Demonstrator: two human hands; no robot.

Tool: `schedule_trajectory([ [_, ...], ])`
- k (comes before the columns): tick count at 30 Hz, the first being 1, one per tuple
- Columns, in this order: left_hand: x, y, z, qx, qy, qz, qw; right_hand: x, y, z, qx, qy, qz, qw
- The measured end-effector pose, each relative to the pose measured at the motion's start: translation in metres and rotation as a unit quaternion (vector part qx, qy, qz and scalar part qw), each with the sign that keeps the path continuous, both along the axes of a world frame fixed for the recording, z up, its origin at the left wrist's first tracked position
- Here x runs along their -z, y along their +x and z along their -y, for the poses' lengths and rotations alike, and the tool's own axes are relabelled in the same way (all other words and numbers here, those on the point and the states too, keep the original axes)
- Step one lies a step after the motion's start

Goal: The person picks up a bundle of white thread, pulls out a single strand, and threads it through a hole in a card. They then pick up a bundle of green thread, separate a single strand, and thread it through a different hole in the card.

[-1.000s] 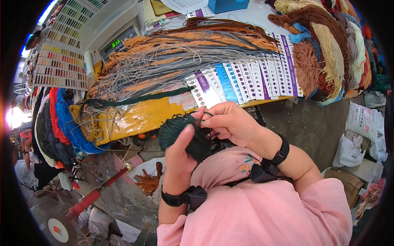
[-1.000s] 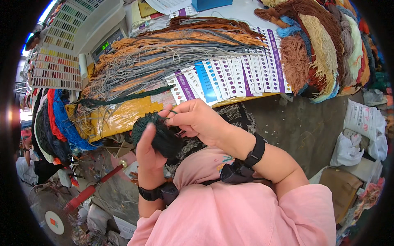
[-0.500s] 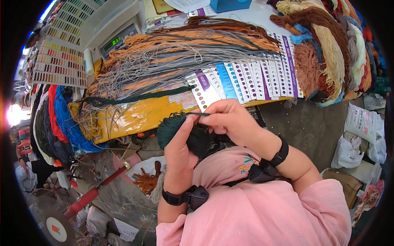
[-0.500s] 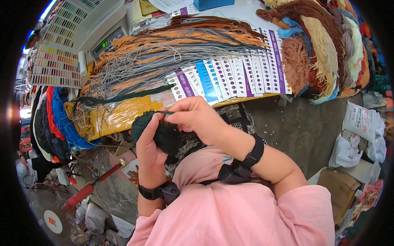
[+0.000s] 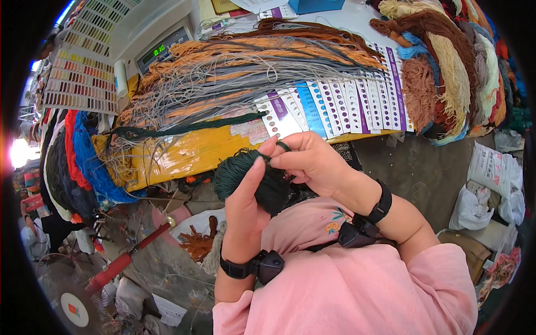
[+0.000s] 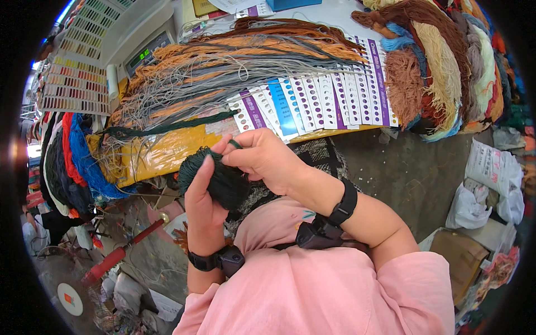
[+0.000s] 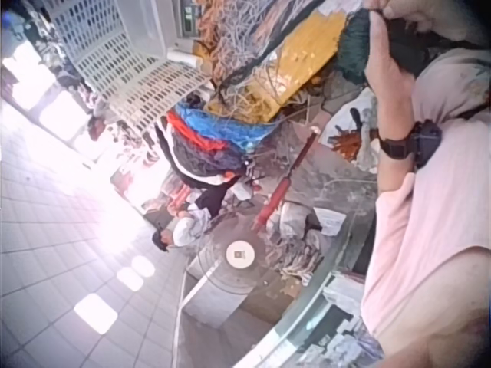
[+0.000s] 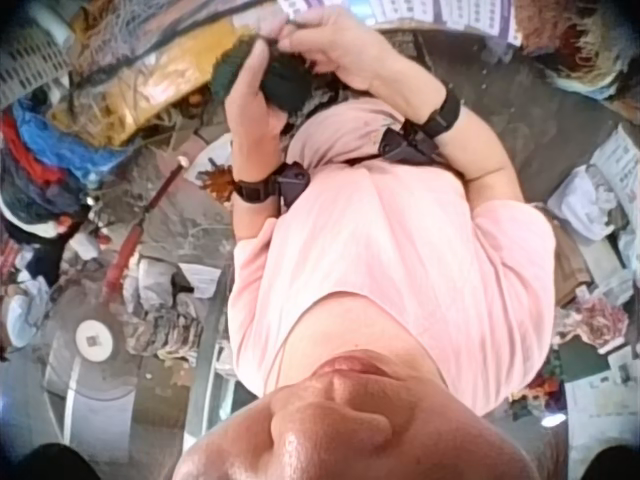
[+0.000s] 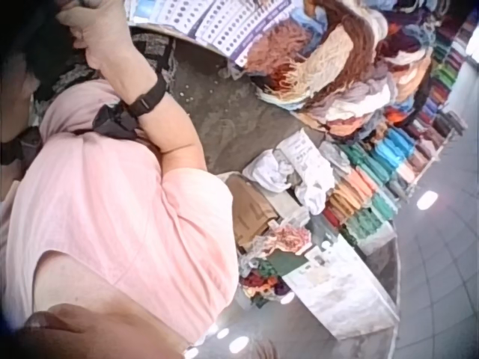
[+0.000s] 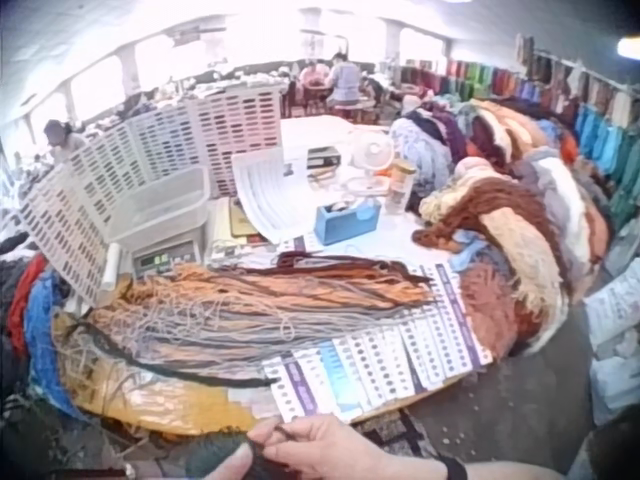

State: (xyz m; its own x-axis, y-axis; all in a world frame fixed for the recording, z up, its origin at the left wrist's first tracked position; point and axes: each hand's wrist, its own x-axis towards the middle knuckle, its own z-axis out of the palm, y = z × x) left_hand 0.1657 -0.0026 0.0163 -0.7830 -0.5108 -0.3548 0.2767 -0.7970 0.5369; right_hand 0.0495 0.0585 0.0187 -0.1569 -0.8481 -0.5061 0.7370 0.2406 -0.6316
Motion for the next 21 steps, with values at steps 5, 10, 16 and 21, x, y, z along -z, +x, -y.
schedule_trajectory([
  [5,0.003,-0.002,-0.001,-0.019,0.022,0.017,0.999,0.002,-0.003,-0.003,0.024,-0.011,0.037,0.999],
  [10,0.006,-0.001,0.0,-0.027,0.063,-0.001,0.998,0.003,-0.004,-0.003,0.026,-0.018,0.047,0.998],
  [16,0.012,0.003,0.0,-0.035,0.065,-0.039,0.996,0.001,-0.004,-0.001,0.018,-0.035,0.048,0.998],
  [21,0.016,0.004,0.001,-0.027,0.023,0.018,0.999,0.006,-0.004,-0.003,0.022,-0.053,0.029,0.998],
])
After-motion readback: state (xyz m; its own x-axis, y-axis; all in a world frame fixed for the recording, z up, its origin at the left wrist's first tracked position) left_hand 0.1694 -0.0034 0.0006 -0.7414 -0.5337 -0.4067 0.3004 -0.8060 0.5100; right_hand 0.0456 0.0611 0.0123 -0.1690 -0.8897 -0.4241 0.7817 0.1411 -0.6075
